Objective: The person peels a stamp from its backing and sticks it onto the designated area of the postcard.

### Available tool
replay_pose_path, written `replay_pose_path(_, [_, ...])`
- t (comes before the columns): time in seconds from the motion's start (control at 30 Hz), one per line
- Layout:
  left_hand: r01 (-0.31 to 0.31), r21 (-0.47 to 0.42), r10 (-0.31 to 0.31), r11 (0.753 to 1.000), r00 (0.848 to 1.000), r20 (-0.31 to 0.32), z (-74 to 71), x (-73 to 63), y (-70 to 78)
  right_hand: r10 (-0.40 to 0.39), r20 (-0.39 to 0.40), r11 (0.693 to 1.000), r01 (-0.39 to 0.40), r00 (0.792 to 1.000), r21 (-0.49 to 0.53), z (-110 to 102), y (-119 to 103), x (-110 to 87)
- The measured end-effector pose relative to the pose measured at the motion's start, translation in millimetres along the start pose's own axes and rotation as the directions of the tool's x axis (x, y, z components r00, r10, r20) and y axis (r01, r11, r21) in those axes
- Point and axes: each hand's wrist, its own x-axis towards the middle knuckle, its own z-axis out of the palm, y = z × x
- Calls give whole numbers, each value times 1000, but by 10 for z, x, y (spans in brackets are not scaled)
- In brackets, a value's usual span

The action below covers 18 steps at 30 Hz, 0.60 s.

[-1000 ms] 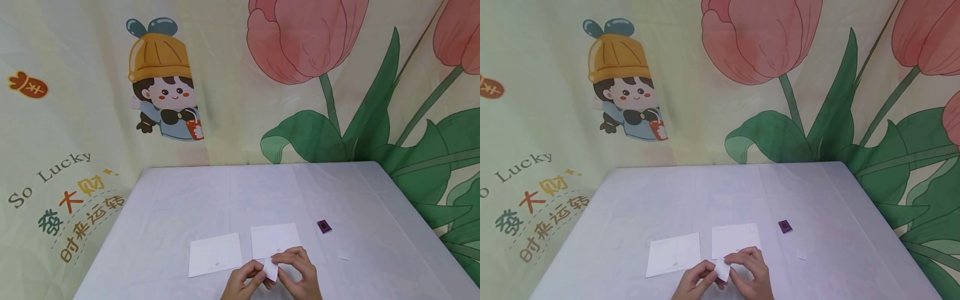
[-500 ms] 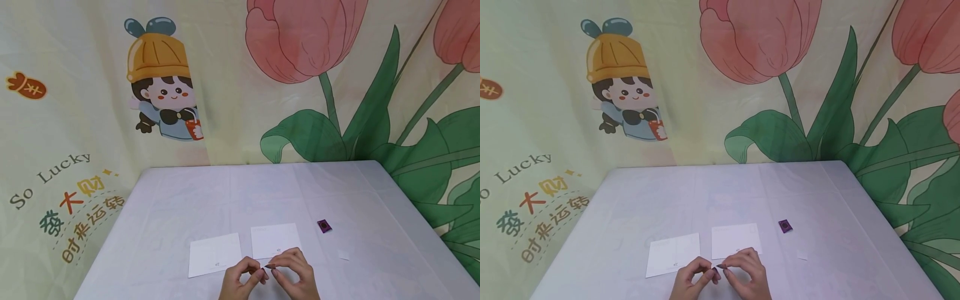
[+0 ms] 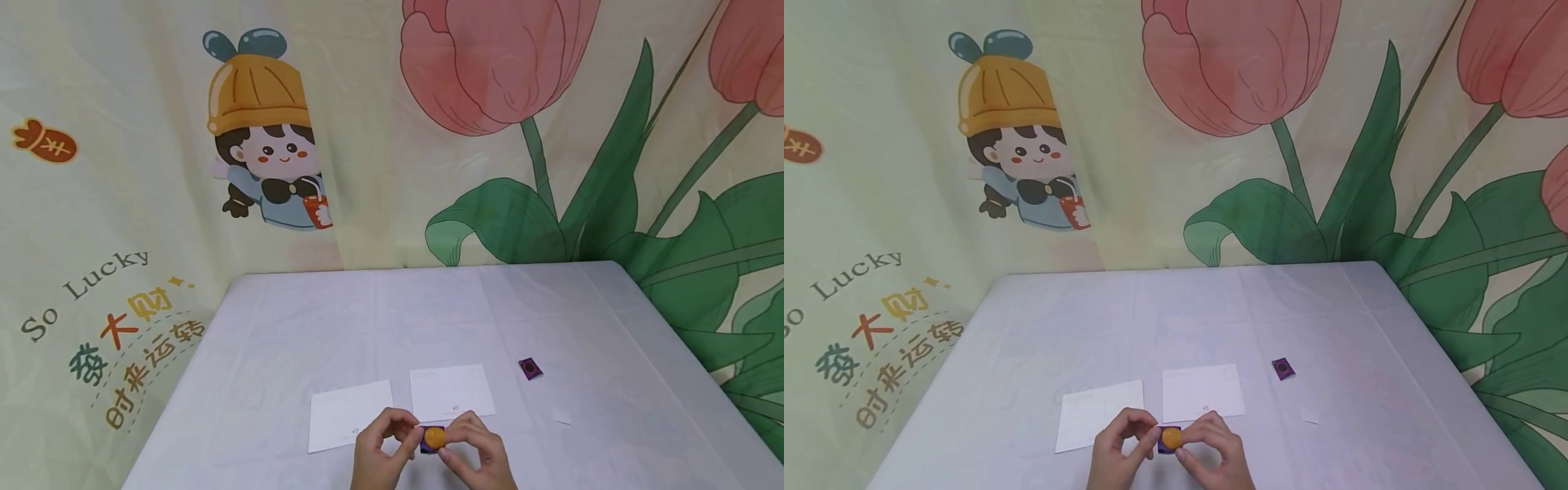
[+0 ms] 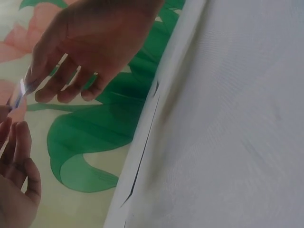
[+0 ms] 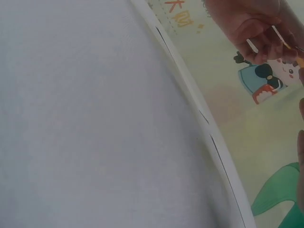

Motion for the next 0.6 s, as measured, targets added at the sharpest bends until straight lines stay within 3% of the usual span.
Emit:
replay_pose_path(0.13, [6, -38, -6, 999, 1000, -7, 3, -5, -96, 3, 24, 996, -5, 1000, 93, 23, 1, -11])
replay_pose_path(0.3, [40, -100, -42, 994, 999, -16, 5, -8, -121, 13, 29, 992, -17, 999, 124, 31, -17, -6])
replay_pose_path(0.47, [117, -92, -119, 989, 993, -15, -4, 5, -58, 40, 35, 991, -44, 999, 130, 29, -36, -5])
replay_pose_path(0.6, [155, -92, -157, 984, 988, -13, -21, 40, 96, 69, 37, 989, -74, 997, 128, 38, -38, -7])
